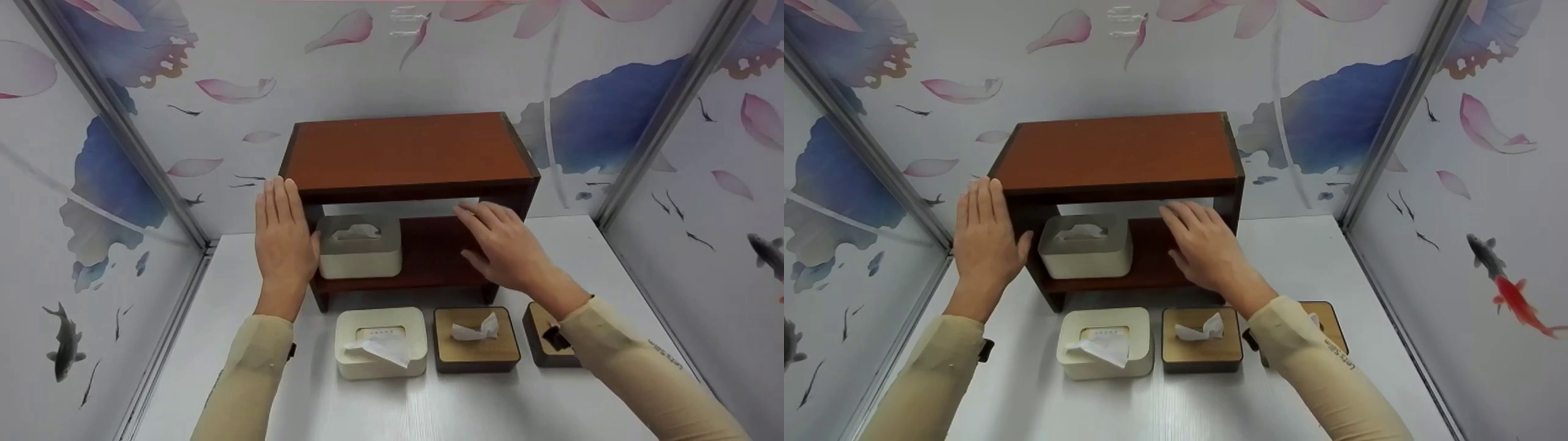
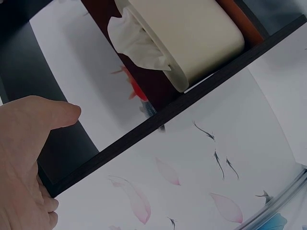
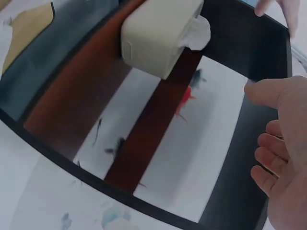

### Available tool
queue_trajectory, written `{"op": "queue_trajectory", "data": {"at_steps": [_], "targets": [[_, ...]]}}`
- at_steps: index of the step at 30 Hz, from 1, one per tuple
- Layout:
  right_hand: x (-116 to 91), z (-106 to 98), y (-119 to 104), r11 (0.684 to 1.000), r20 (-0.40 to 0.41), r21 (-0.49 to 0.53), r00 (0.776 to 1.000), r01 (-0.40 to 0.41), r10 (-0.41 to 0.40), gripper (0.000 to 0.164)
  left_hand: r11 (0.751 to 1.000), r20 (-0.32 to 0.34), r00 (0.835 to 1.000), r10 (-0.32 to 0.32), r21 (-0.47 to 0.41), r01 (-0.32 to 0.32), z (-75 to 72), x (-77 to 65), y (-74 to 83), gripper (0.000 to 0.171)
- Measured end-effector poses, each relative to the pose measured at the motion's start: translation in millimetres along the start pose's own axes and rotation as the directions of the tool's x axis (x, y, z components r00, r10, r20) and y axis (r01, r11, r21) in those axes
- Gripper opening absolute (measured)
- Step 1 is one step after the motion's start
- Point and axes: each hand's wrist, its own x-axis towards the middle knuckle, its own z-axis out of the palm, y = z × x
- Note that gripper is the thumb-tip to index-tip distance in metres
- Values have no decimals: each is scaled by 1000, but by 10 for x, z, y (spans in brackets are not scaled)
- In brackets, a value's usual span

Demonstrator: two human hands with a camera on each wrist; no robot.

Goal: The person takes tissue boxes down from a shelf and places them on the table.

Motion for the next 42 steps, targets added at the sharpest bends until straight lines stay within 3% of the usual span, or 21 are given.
{"op": "queue_trajectory", "data": {"at_steps": [5,8,13,19,29,33,36,42], "targets": [[20,-155,99,998,-80,-12,995,56,-57,70,1000,3,1000,-1,0,1,-5,-3,-3,100],[31,-207,192,998,-87,-33,995,46,-49,77,1000,-1,1000,3,0,-3,-6,-3,-4,100],[33,-208,399,997,-38,-76,999,-18,15,90,1000,-16,1000,11,-16,-11,-3,-12,-3,100],[61,-192,578,994,20,-95,998,-60,62,93,999,-18,1000,18,-30,-19,10,-10,3,101],[135,-244,687,989,105,-144,994,-26,42,103,996,-28,1000,2,-84,-4,64,3,-12,100],[135,-237,684,988,119,-149,992,-35,53,107,992,-76,997,4,-128,-14,118,-13,-18,97],[133,-207,668,988,107,-147,992,-49,65,107,991,-150,988,22,-130,-41,176,-64,1,93],[128,-147,641,986,77,-149,994,-71,83,105,977,-259,950,176,-69,-200,366,-236,84,76]]}}
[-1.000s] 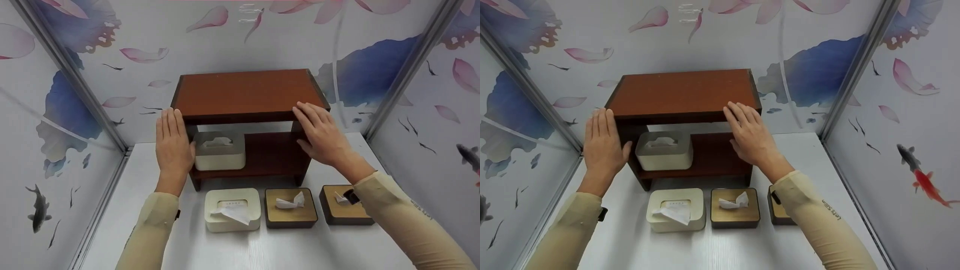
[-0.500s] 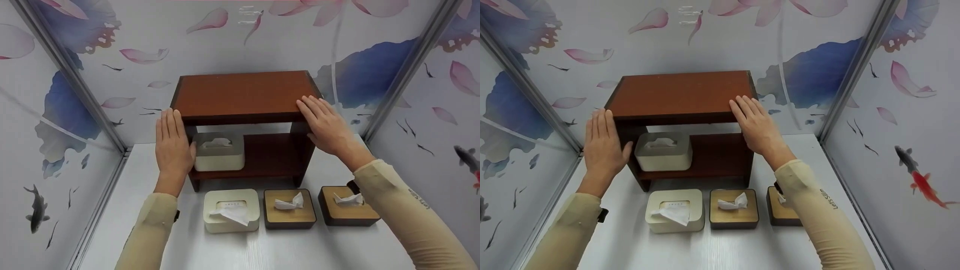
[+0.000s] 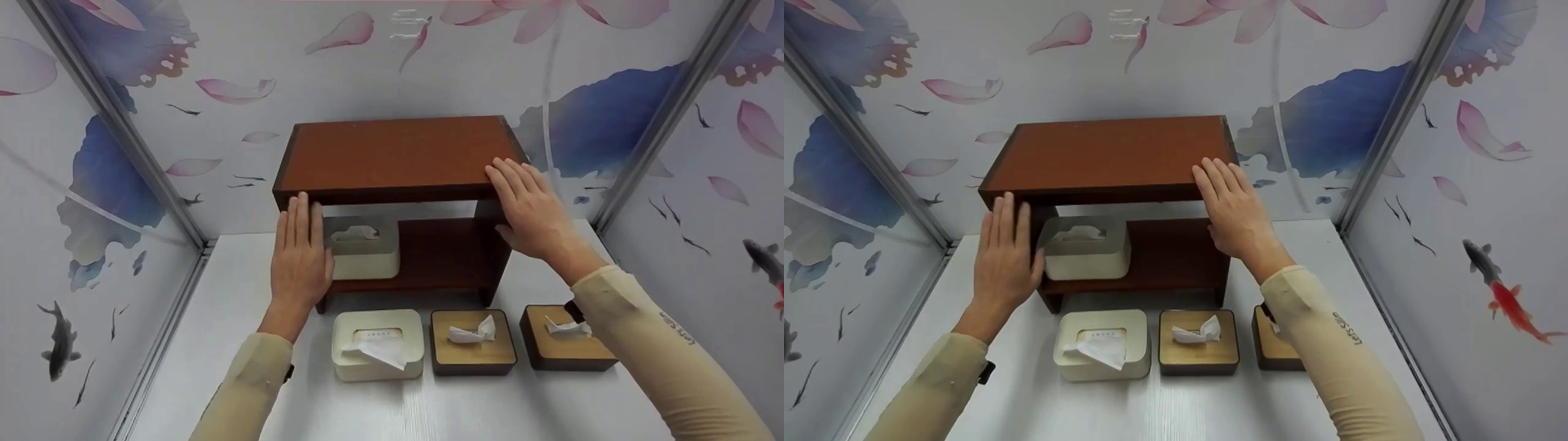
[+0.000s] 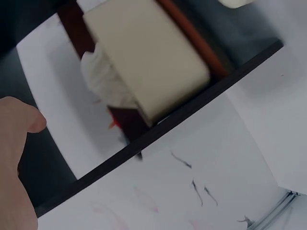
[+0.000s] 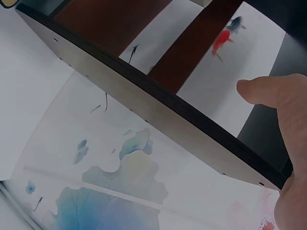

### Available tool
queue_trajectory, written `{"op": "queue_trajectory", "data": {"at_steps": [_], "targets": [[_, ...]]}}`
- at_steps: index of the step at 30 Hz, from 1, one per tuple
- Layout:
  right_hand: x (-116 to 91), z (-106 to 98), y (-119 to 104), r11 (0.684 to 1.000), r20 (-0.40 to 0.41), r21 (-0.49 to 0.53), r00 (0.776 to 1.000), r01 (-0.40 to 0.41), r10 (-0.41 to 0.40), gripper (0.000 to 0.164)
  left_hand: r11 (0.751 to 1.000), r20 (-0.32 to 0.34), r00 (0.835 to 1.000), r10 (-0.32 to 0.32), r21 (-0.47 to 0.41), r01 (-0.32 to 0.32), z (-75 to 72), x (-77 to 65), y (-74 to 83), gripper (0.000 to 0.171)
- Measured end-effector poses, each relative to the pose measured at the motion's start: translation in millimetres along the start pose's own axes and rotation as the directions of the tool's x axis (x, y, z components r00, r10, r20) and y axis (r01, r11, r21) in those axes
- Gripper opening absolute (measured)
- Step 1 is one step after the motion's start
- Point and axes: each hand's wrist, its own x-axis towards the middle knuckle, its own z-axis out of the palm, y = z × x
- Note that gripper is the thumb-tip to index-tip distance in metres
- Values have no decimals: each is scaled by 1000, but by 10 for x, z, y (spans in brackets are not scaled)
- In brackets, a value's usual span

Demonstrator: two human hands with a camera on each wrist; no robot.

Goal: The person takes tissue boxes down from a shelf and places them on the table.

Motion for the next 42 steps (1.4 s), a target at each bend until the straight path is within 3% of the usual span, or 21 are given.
{"op": "queue_trajectory", "data": {"at_steps": [3,5,9,11,15,20,25,30,33,42], "targets": [[-2,15,2,1000,-11,-10,1000,-6,6,105,997,23,997,76,-15,-76,111,-73,47,70],[-4,23,4,1000,-19,-13,1000,-6,6,104,995,65,993,95,-36,-93,181,-101,65,70],[-17,46,0,1000,-33,-11,999,-6,6,103,991,228,971,70,-129,-41,293,-99,90,79],[-25,59,-5,1000,-34,-7,999,-8,8,102,985,330,943,49,-172,9,334,-65,99,82],[-29,79,-19,1000,-32,-8,999,-17,17,102,963,500,865,25,-244,113,405,51,117,87],[-28,93,-41,1000,-33,-10,999,-30,29,101,922,621,783,13,-311,232,487,210,155,95],[-8,102,-74,1000,-45,-10,999,-29,28,100,906,673,740,-11,-306,292,555,309,191,101],[15,104,-104,999,-51,-29,999,-18,16,100,908,702,711,-43,-270,321,626,344,196,94],[9,102,-106,999,-52,-25,998,-21,20,101,908,706,707,-43,-268,323,658,365,201,90],[-28,94,-29,999,-67,-9,997,-47,46,100,936,682,731,14,-265,229,636,439,247,82]]}}
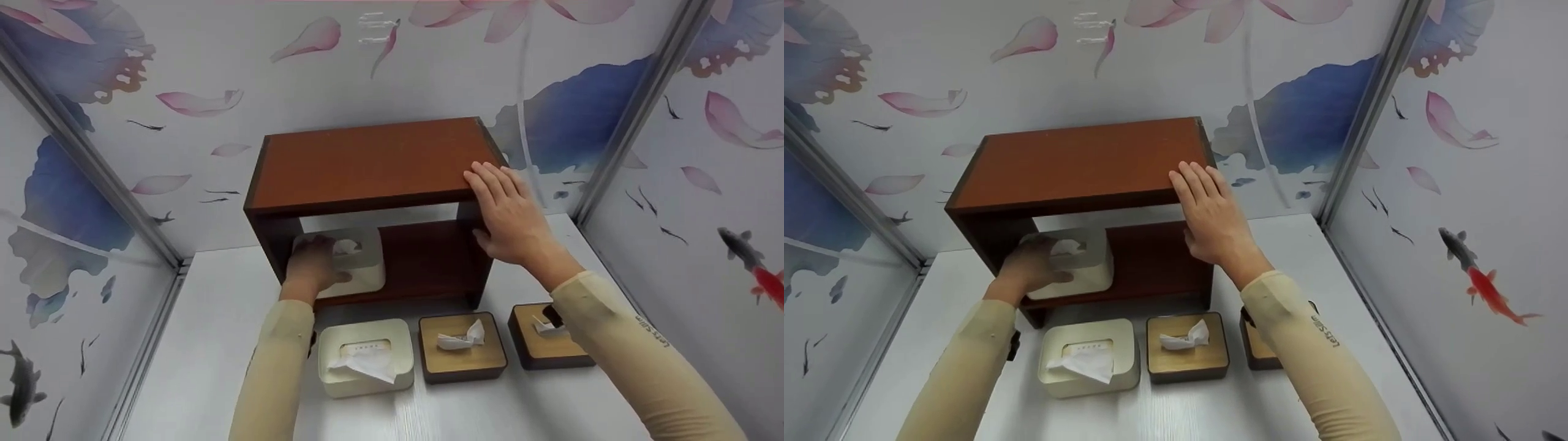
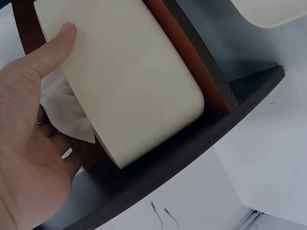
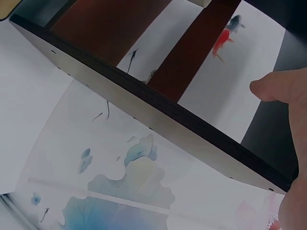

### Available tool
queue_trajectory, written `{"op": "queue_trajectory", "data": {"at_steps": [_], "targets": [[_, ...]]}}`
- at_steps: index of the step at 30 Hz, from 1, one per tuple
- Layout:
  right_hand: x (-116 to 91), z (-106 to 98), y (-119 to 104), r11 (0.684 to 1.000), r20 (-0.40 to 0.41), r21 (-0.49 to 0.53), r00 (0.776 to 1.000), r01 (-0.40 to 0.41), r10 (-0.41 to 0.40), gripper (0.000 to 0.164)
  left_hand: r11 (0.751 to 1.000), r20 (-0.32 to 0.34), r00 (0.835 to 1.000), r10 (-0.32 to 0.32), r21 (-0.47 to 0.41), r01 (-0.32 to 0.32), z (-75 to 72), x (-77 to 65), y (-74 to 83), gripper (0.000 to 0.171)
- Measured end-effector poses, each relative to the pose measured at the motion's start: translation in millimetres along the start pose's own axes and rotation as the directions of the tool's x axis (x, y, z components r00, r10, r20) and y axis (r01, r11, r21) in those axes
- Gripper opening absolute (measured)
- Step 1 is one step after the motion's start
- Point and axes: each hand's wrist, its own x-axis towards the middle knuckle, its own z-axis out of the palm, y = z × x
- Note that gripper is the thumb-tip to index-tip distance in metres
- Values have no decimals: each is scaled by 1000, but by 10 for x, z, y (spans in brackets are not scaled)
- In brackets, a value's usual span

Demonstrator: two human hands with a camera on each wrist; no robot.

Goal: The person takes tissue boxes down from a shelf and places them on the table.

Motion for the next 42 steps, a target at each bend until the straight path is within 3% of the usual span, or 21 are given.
{"op": "queue_trajectory", "data": {"at_steps": [9,13,19,26,30,34,42], "targets": [[-19,-5,35,1000,-6,-6,1000,-9,9,100,994,21,999,42,99,-44,-28,-70,120,91],[-27,11,25,1000,-15,1,1000,-8,8,100,996,36,998,44,70,-46,-13,-62,124,101],[-20,11,-18,1000,-10,-9,1000,-11,11,100,1000,129,991,21,5,-21,-2,-52,74,119],[-10,8,-49,1000,-6,-6,1000,-20,20,100,998,188,982,9,-58,2,-34,-39,74,120],[-4,18,-54,1000,-7,-7,1000,-19,19,101,998,182,983,-26,-43,34,-25,-40,77,121],[-2,22,-47,1000,-3,-13,1000,-21,21,101,1000,169,985,-20,-3,21,-5,-40,92,122],[7,20,-21,999,-1,-23,1000,-25,25,100,992,107,990,89,75,-97,42,-25,94,120]]}}
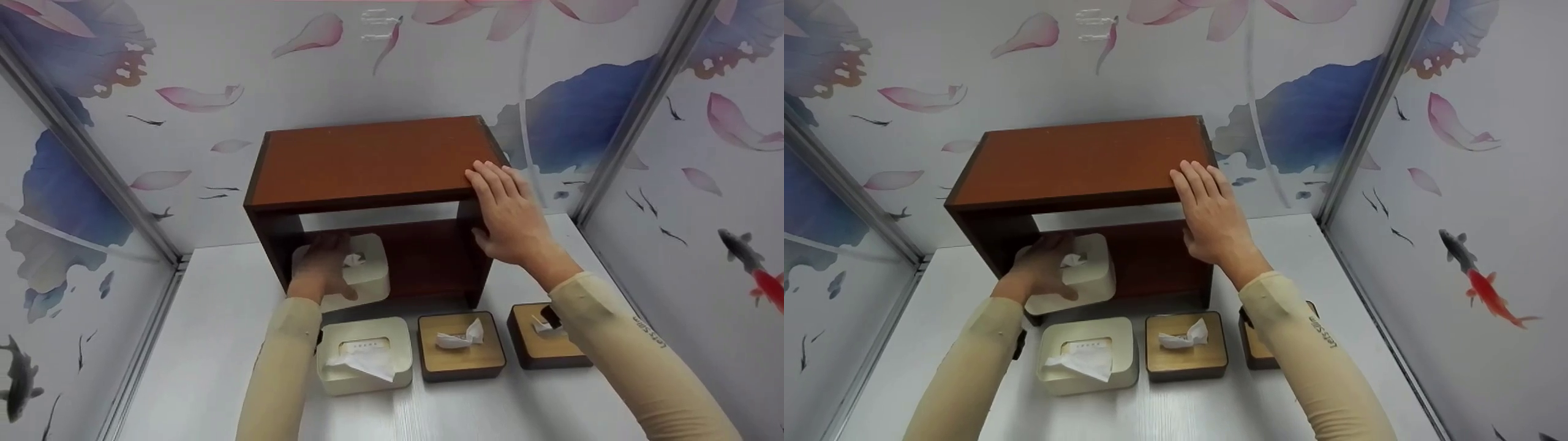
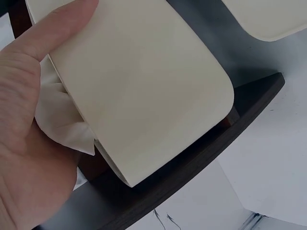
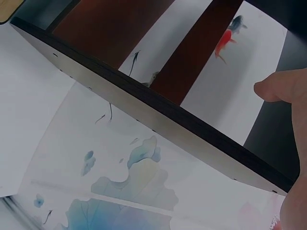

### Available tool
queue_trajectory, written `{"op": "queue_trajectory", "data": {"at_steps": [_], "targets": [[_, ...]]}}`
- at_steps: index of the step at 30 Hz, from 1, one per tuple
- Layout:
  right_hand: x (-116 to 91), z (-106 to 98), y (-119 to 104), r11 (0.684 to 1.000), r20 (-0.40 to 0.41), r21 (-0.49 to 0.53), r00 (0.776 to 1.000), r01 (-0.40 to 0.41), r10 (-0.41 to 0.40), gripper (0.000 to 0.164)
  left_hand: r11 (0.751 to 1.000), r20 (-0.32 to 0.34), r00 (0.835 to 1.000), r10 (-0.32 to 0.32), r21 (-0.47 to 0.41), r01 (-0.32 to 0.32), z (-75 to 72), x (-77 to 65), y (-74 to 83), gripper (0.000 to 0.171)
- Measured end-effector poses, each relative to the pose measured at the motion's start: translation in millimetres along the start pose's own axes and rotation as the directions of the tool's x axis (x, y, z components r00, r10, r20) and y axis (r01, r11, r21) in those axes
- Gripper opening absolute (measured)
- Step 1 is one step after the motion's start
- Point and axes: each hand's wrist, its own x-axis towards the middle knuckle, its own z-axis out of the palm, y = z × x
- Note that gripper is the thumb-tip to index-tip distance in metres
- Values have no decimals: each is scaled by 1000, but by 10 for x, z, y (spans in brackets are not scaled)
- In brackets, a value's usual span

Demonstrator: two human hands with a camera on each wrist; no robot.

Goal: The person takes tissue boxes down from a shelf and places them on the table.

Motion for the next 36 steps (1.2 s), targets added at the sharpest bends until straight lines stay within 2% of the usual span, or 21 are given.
{"op": "queue_trajectory", "data": {"at_steps": [7,9,12,15,19,23,27,29,34,36], "targets": [[3,7,-10,1000,0,24,1000,-1,1,99,994,-59,998,25,107,-19,83,-64,-2,120],[5,14,-8,1000,0,30,1000,3,-3,99,990,-78,996,44,137,-33,110,-86,-1,119],[10,18,-1,999,-6,33,1000,4,-3,98,983,-111,988,105,159,-87,143,-124,18,119],[12,23,5,999,-12,42,1000,0,0,99,973,-132,978,163,183,-137,163,-162,46,119],[11,21,1,999,-5,49,1000,-5,5,100,960,-178,961,213,224,-171,176,-211,80,119],[10,16,-4,999,3,41,1000,-14,13,100,952,-246,935,256,230,-200,164,-271,112,118],[14,15,-7,999,1,34,1000,-16,16,99,944,-284,913,292,238,-228,127,-347,149,118],[16,19,-10,999,0,33,1000,-15,15,100,940,-274,914,299,251,-232,100,-390,168,119],[16,26,-17,999,-2,36,1000,-15,15,101,932,-207,931,301,272,-241,16,-513,204,121],[14,27,-18,999,-1,41,1000,-15,15,100,930,-197,931,308,269,-251,-3,-568,205,121]]}}
